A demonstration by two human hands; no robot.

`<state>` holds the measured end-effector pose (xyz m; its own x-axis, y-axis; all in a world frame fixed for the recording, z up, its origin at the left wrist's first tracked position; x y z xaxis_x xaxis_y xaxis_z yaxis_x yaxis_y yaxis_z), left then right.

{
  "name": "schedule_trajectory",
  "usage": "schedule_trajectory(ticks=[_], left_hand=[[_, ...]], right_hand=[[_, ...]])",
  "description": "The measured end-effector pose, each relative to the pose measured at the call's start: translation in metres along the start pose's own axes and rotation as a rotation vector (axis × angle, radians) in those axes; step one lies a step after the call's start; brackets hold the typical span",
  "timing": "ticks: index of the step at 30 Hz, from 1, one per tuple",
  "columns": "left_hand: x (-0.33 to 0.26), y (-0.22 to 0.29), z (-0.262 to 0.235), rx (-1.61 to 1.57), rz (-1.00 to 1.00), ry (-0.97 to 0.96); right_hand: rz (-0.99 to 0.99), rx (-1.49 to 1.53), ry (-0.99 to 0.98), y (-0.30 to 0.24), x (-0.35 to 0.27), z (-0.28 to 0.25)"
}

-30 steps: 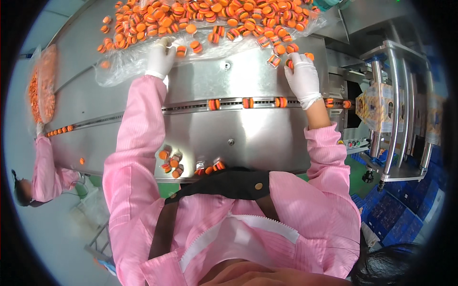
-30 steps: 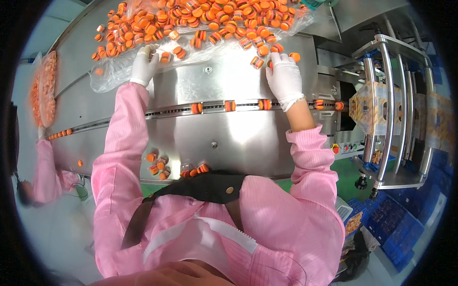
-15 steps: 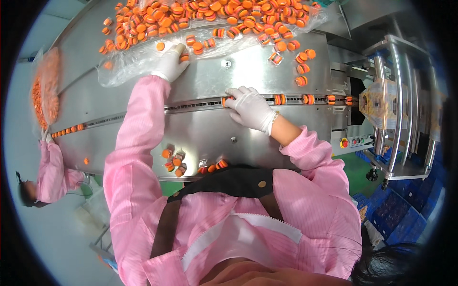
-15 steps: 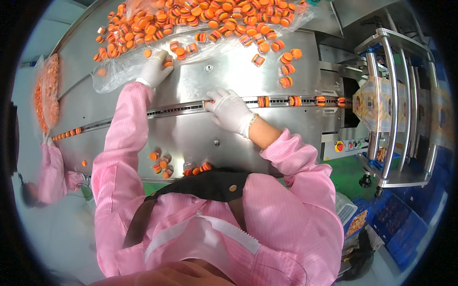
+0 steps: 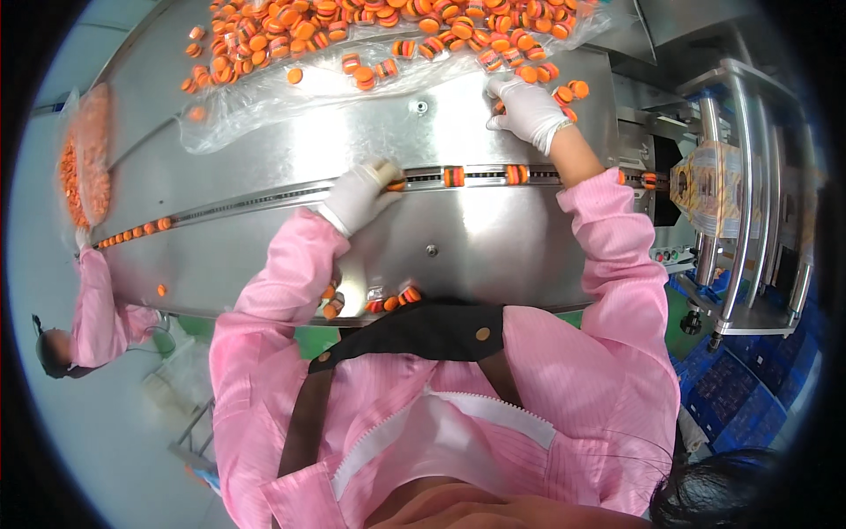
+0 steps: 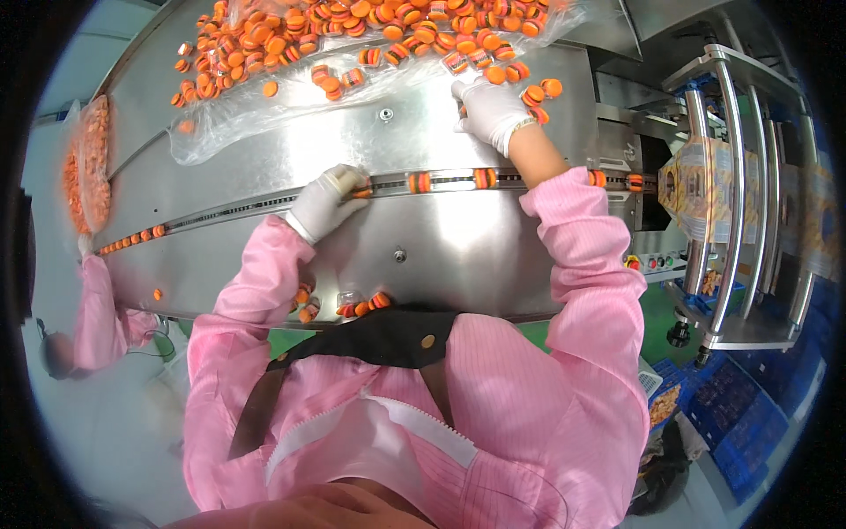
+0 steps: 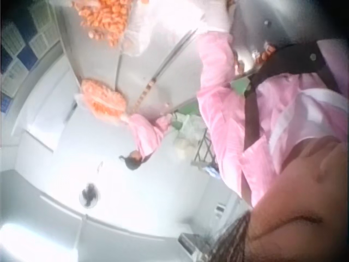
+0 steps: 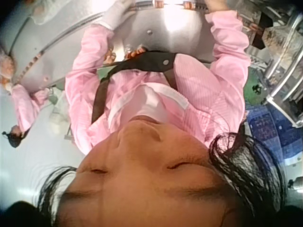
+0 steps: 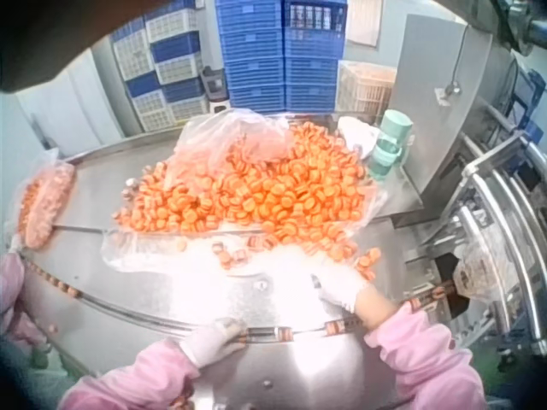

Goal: The person picks up small, round, orange and black striped candies from a pile on a stainless steel table and places them onto a moving conveyor belt. The candies are arranged in a single file line as they travel along the belt. The person wears white gloves and a pink jacket while performing this repetitive assembly task.

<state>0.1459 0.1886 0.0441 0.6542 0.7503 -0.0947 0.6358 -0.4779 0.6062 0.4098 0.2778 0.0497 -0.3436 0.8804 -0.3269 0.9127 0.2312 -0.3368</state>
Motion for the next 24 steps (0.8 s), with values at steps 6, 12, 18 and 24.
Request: schedule_trajectory(ticks=[6,12,18,24], left_hand=[[0.024,0.015,-0.011,0.044,0.084,0.129],[0.088,-0.057,-0.083,0.536,0.086,0.334],[0.1,-0.064,-0.08,0.324,-0.044,0.149],[0.025,-0.065,-0.04,-0.593,-0.363,0.371]], right_hand=[[-0.148,0.223,0.193,0.0,-0.006,0.003],[-0.411,0.602,0.087,-0.068,-0.039,0.025],[-0.339,0.37,-0.113,-0.101,-0.038,0.054],[-0.114,0.22,0.049,-0.066,-0.048,0.06]])
Point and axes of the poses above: each hand's wrist, its own x-axis towards the middle knuckle, its own z-axis out of the palm, y = z × x, the point moved 5 cm from there along x, towards the middle knuckle, and after that the axes turned 1 degree about x, right-handed, at the moved point
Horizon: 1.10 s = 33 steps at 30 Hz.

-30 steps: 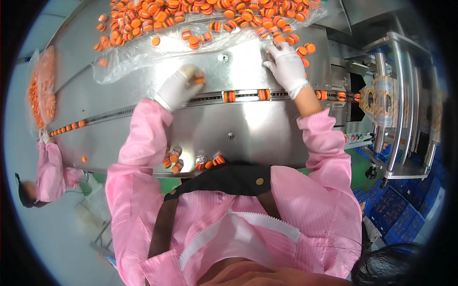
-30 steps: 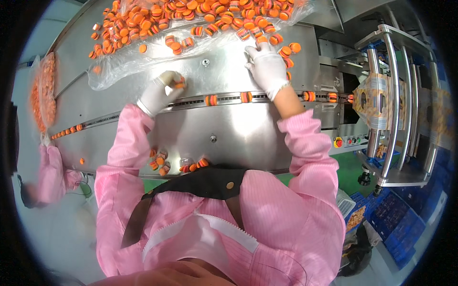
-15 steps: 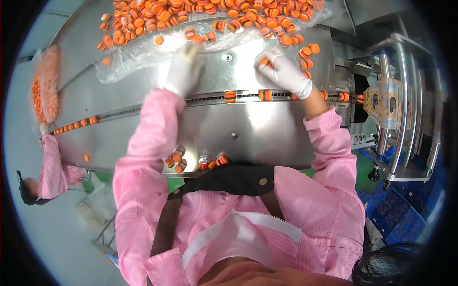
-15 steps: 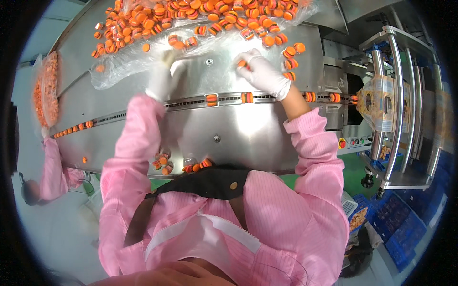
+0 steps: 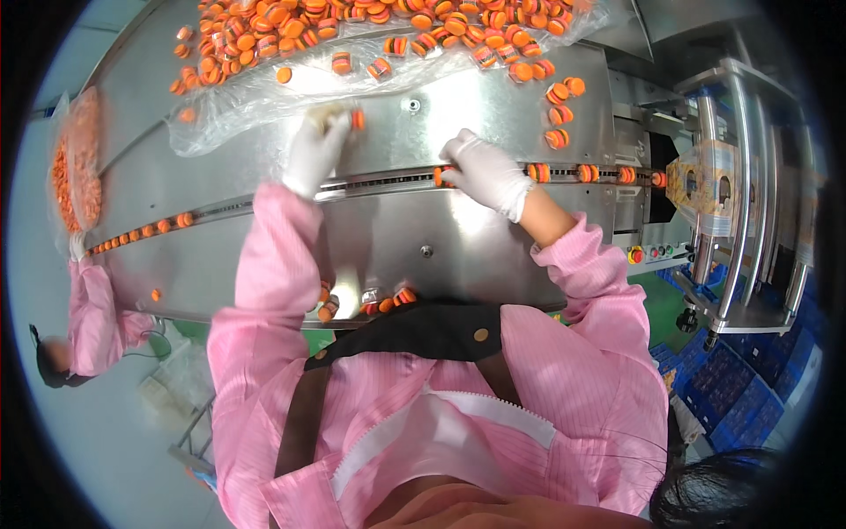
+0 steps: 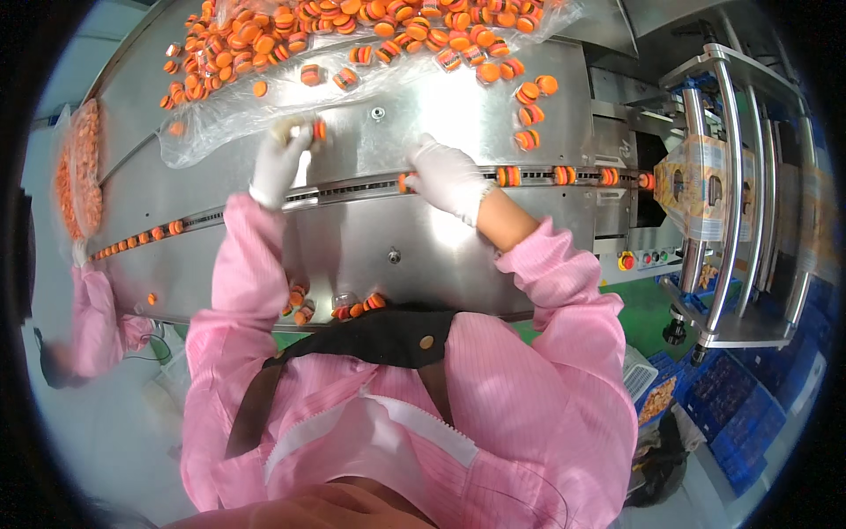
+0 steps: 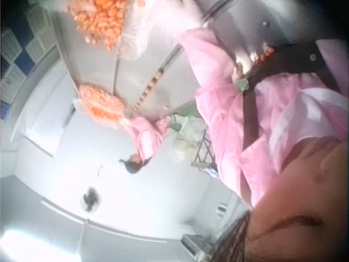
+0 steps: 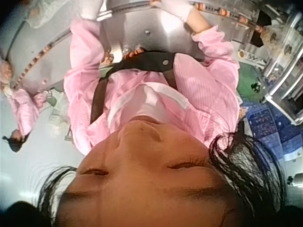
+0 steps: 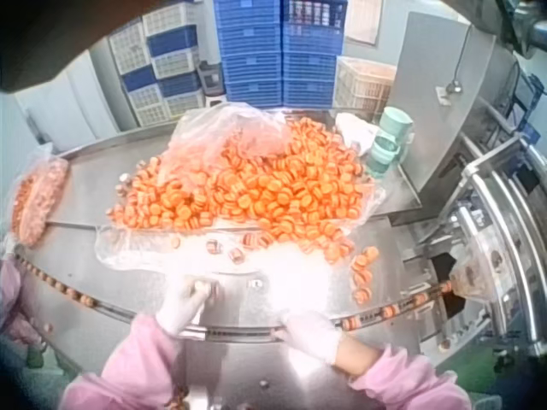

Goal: The person picks up small, round, orange and black striped candies from a pile on a stainless steel table and places them onto a moving conveyor belt. The candies are arranged in a single file line as they travel along the belt. The person wears white gloves and a pink jacket while performing this repetitive assembly task.

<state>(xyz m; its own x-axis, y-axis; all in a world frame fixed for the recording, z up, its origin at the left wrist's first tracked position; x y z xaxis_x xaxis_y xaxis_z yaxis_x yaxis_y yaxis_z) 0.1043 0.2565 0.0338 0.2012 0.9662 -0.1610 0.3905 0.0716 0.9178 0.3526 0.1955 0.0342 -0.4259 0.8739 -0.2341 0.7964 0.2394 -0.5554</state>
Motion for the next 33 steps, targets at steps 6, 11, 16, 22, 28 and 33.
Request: schedule_trajectory(ticks=[6,11,16,22,28,33], left_hand=[[-0.078,0.0,0.057,0.255,-0.103,-0.069],[-0.046,0.026,0.057,0.568,-0.077,-0.022],[0.045,0.056,0.029,0.796,0.514,0.145],[0.113,0.037,0.036,1.022,0.491,-0.565],[0.111,0.066,0.039,1.133,0.307,-0.747],[0.091,0.051,0.004,0.698,0.34,-0.311]], right_hand=[[0.291,-0.213,0.501,0.04,-0.049,-0.083],[0.446,-0.246,0.418,0.088,-0.058,-0.08],[0.361,-0.137,0.542,0.091,-0.057,-0.072],[0.004,0.222,0.555,-0.002,-0.045,-0.046],[0.083,-0.03,0.195,-0.046,-0.014,0.018],[-0.173,-0.233,0.236,-0.044,-0.024,0.01]])
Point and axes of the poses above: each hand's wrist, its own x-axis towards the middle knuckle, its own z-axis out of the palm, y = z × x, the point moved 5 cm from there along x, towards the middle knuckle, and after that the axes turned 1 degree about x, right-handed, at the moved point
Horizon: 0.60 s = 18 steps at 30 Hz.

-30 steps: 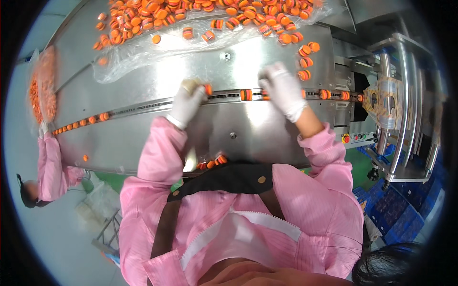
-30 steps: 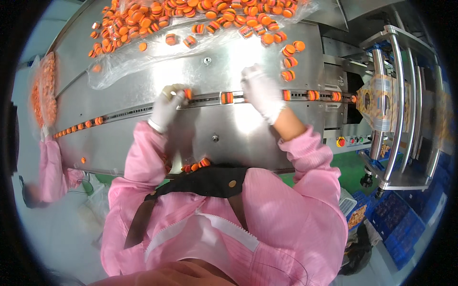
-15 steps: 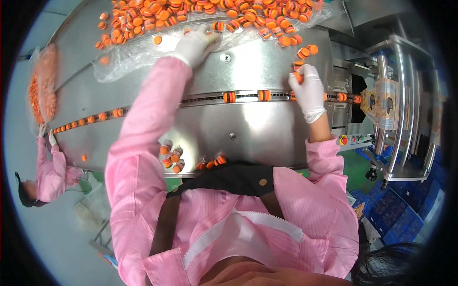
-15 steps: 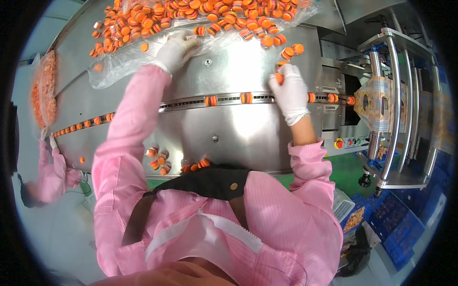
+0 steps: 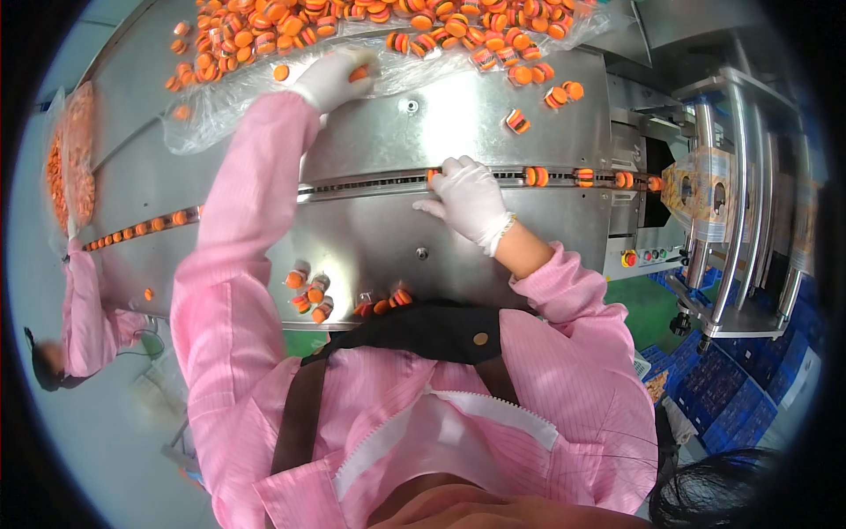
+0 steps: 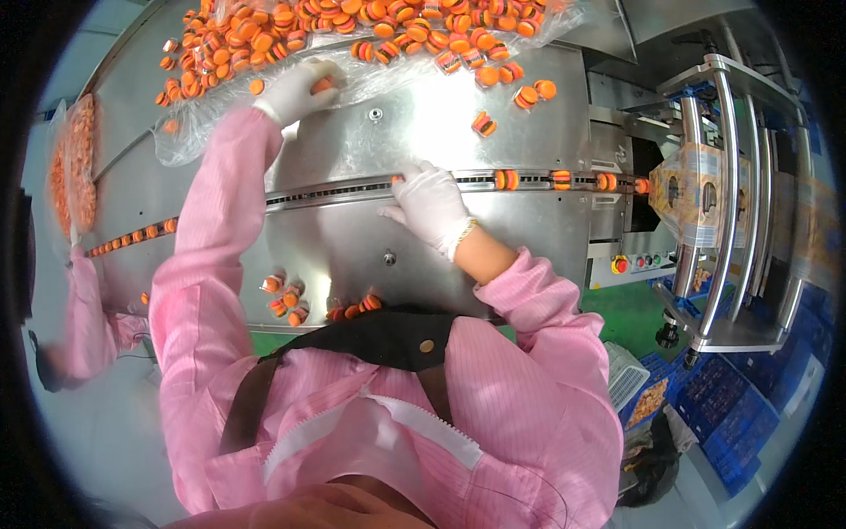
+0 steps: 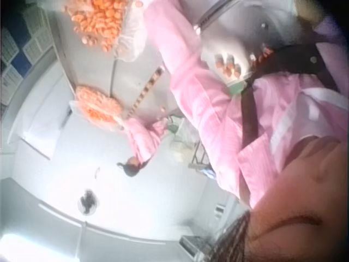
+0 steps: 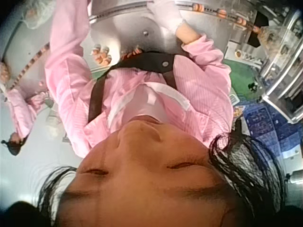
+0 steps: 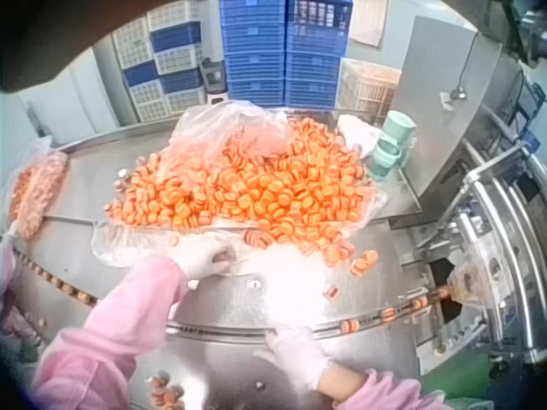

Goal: The person picks up small, round, orange and black striped candies from a pile on a stainless steel table and places them onto a moving conveyor belt. The candies are arranged in a single file line as they travel along the belt. The person wears white gloves and a pink jacket while performing this repetitive assembly task.

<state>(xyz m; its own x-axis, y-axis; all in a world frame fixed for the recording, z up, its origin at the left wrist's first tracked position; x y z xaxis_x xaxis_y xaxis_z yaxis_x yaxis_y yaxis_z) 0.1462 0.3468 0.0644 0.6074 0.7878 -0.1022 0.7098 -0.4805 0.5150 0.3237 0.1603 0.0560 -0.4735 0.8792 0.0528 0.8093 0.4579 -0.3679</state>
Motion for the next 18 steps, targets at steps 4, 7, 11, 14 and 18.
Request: schedule_trajectory(ticks=[4,7,11,14,18], left_hand=[[-0.056,0.013,0.032,-1.073,-0.302,0.174],[-0.095,0.049,0.086,-1.198,-0.492,0.068],[-0.1,0.084,0.124,-0.658,-0.458,-0.003],[-0.093,0.091,0.114,-0.117,-0.393,0.064],[-0.062,0.059,0.047,0.015,-0.343,0.365]], right_hand=[[0.211,-0.018,0.262,0.056,-0.008,-0.025],[0.361,-0.106,0.434,0.088,-0.002,-0.054],[0.595,-0.029,0.103,0.124,0.006,-0.032],[0.569,-0.024,0.096,0.115,0.009,-0.033],[0.457,0.086,0.182,0.106,0.002,-0.034]])
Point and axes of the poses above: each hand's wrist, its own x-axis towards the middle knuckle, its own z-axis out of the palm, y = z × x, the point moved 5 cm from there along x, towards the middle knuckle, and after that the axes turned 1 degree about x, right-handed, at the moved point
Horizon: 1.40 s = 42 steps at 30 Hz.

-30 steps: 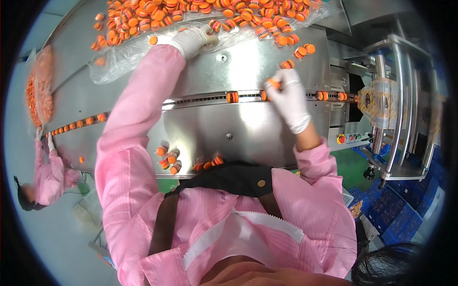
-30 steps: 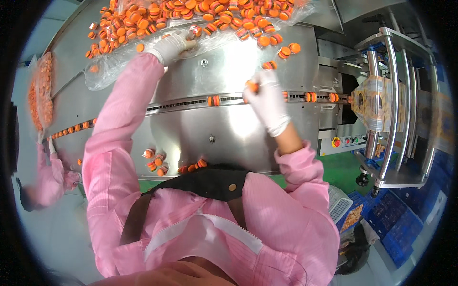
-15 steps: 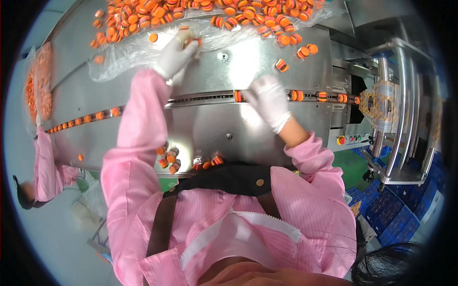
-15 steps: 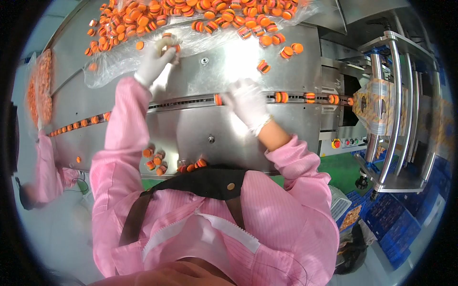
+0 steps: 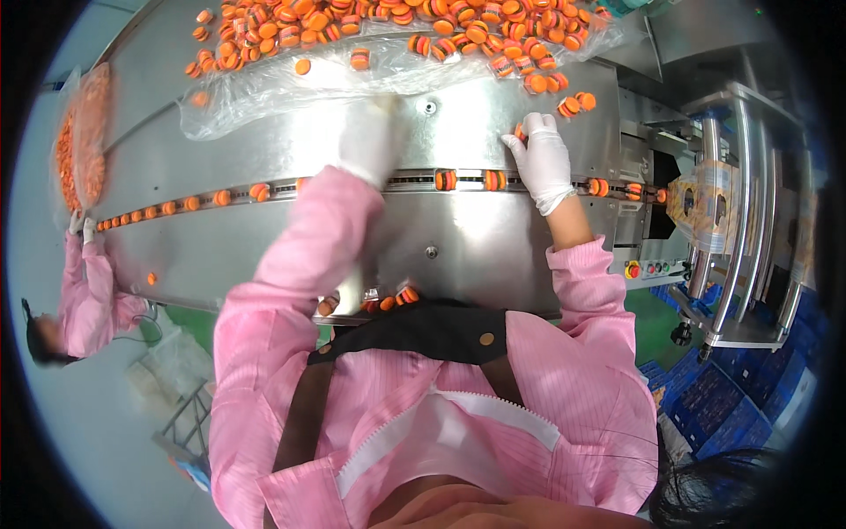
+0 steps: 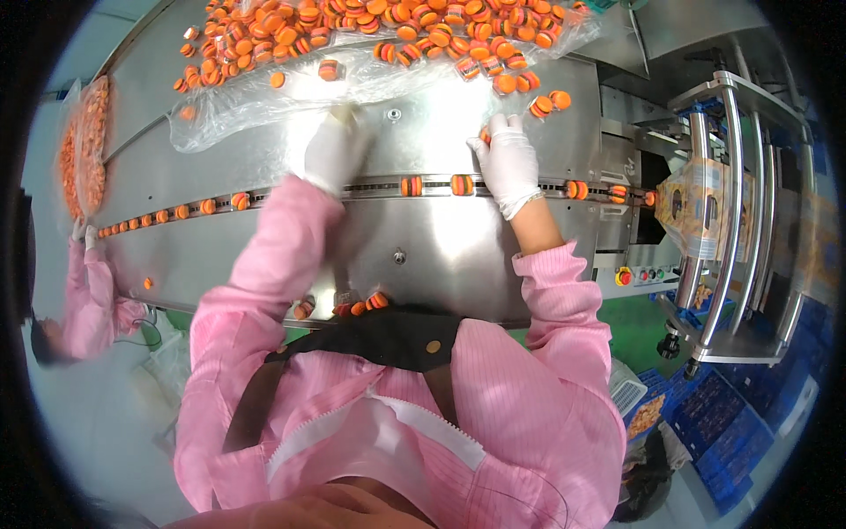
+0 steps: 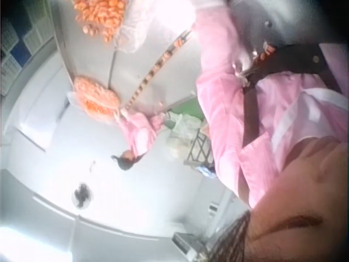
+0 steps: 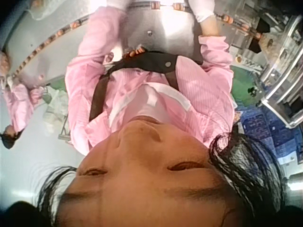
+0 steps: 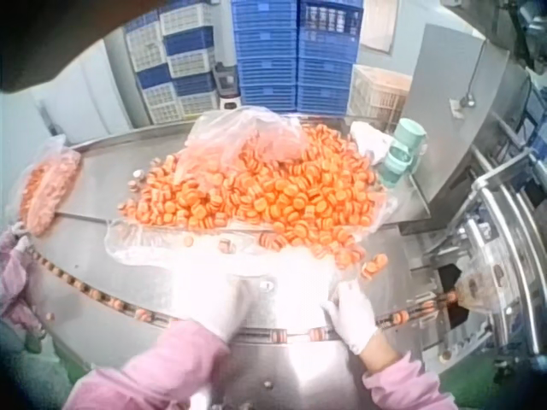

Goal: The person picks up small, round, orange and black striped candies from a pile on a stainless steel table and places them onto a moving conveyor belt. The candies are arranged in a single file line as they travel along the belt. The person wears white gloves and a pink jacket while performing this repetitive assembly task.

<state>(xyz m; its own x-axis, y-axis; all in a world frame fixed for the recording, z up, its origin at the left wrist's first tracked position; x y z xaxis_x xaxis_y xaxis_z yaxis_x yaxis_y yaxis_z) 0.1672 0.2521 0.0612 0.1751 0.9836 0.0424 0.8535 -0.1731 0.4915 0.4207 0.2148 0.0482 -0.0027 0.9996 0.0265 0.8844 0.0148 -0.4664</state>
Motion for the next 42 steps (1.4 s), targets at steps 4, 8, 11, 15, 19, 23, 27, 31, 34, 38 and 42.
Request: schedule_trajectory(ticks=[4,8,11,15,19,23,27,31,34,38,42], left_hand=[[0.078,-0.047,-0.024,0.492,0.403,-0.014],[0.115,-0.062,-0.012,0.429,0.35,-0.437],[0.123,-0.057,-0.013,0.409,0.238,-0.59],[0.118,-0.064,-0.016,0.323,0.212,-0.501],[0.076,-0.064,-0.041,-0.063,0.096,-0.219],[0.007,-0.078,-0.052,-0.583,0.001,-0.126],[-0.08,-0.084,-0.081,-0.955,-0.343,-0.007],[-0.156,-0.12,-0.098,-1.068,-0.469,0.161],[-0.206,-0.149,-0.102,-1.068,-0.522,0.282],[-0.259,-0.168,-0.103,-0.983,-0.536,0.446],[-0.301,-0.193,-0.095,-1.007,-0.59,0.569]], right_hand=[[-0.24,0.225,-0.038,-0.051,-0.021,0.008],[-0.478,0.148,-0.128,-0.102,-0.042,0.03],[-0.491,-0.037,-0.221,-0.098,-0.045,0.045],[-0.483,0.054,-0.11,-0.081,-0.04,0.018],[-0.294,-0.111,0.237,-0.032,0.003,-0.03],[0.075,-0.361,0.124,0.022,0.041,-0.045],[0.161,-0.415,-0.217,0.055,0.053,-0.027],[0.077,-0.296,-0.15,0.052,0.051,-0.029],[0.048,0.027,0.031,0.04,0.035,-0.031],[-0.104,0.429,0.029,-0.007,-0.009,-0.014],[-0.09,0.723,-0.369,-0.064,-0.068,0.038]])
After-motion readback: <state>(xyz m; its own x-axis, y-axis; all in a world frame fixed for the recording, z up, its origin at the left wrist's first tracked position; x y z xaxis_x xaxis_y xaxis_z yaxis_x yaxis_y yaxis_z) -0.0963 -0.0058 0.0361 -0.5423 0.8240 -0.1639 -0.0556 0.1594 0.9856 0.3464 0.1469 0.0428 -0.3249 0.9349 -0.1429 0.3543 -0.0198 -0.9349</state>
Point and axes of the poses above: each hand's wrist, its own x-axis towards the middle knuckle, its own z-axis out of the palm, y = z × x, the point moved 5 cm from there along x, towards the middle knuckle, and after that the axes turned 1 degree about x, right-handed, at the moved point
